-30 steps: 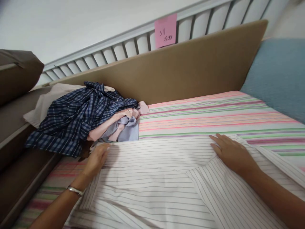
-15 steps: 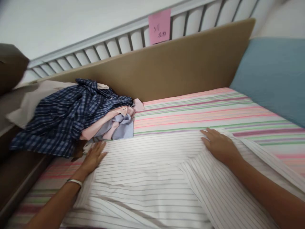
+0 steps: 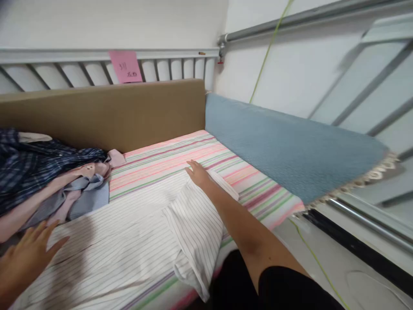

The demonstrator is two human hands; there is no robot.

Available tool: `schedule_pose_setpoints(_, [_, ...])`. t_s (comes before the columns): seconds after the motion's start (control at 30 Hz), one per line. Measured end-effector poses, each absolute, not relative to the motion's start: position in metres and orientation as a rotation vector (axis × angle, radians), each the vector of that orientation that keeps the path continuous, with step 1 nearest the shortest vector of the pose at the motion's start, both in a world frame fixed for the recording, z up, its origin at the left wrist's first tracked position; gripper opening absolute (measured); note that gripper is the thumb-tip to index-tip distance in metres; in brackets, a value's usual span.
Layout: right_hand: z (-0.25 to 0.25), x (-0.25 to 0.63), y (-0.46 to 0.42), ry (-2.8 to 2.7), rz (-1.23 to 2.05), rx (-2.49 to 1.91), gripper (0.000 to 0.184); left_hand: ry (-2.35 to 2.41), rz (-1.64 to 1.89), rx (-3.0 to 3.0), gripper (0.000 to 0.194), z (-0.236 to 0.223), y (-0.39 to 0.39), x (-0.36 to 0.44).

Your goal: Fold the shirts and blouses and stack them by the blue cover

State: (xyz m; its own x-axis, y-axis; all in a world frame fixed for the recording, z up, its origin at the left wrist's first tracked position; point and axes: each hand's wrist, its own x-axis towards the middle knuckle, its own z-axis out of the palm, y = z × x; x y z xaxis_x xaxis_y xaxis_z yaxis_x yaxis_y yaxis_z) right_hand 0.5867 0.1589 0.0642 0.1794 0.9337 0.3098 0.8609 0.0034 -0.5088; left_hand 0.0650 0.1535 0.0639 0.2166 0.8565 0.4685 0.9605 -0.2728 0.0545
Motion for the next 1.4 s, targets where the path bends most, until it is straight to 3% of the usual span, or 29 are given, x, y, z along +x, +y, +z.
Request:
schedule_pose_setpoints(0.07, [0.084,0.594,0.137,-1.563,0.240,-1.771,0.036,-1.494,-0.713,-2.459,0.056,0.070,0.115,0.118])
schedule_pose_setpoints(0.17, [0.101,0.605,0.082,-1.325,0.488,-1.651,0.026,-1.178,-0.813,-2.838,0.041,0.058,0.034,0.200])
schedule_pose_setpoints(0.27, [0.099,0.610,0.011,-1.052,0.720,-1.634,0.022,-0.906,-0.751,-3.018,0.048,0.032,-0.037,0.261])
schedule_pose_setpoints(0.37, [0.082,0.602,-0.056,-0.850,0.855,-1.641,0.024,-0.931,-0.758,-2.899,0.057,0.010,-0.073,0.298])
schedule_pose_setpoints(0.47, [0.059,0.581,-0.106,-0.908,0.787,-1.695,0.027,-1.110,-0.735,-2.785,0.052,0.004,-0.080,0.320])
schedule_pose_setpoints(0.57, [0.045,0.560,-0.136,-1.266,0.565,-1.783,0.025,-1.254,-0.748,-2.838,0.031,0.018,-0.074,0.332])
schedule_pose_setpoints(0.67, [0.043,0.549,-0.146,-1.550,0.426,-1.833,0.026,-1.352,-0.786,-2.943,0.022,0.041,-0.068,0.336])
schedule_pose_setpoints(0.8, [0.048,0.546,-0.139,-1.524,0.415,-1.901,0.026,-1.431,-0.829,-3.079,0.021,0.060,-0.073,0.334])
schedule_pose_setpoints(0.97, [0.054,0.530,-0.129,-1.526,0.427,-2.012,0.031,-1.534,-0.859,-3.187,0.019,0.053,-0.092,0.326])
schedule_pose_setpoints(1.03, [0.054,0.519,-0.125,-1.527,0.467,-2.023,0.031,-1.574,-0.870,-3.163,0.028,0.046,-0.098,0.326])
schedule_pose_setpoints(1.17, [0.051,0.503,-0.112,-1.387,0.712,-1.992,0.015,-1.675,-0.735,-3.048,0.045,0.043,-0.102,0.334])
schedule_pose_setpoints(1.3, [0.069,0.498,-0.098,-0.981,1.208,-1.717,0.012,-1.727,-0.665,-2.981,0.029,0.056,-0.098,0.346])
schedule_pose_setpoints(1.4, [0.106,0.499,-0.088,-0.868,1.398,-1.434,0.018,-1.823,-0.994,-2.965,0.021,0.074,-0.091,0.356])
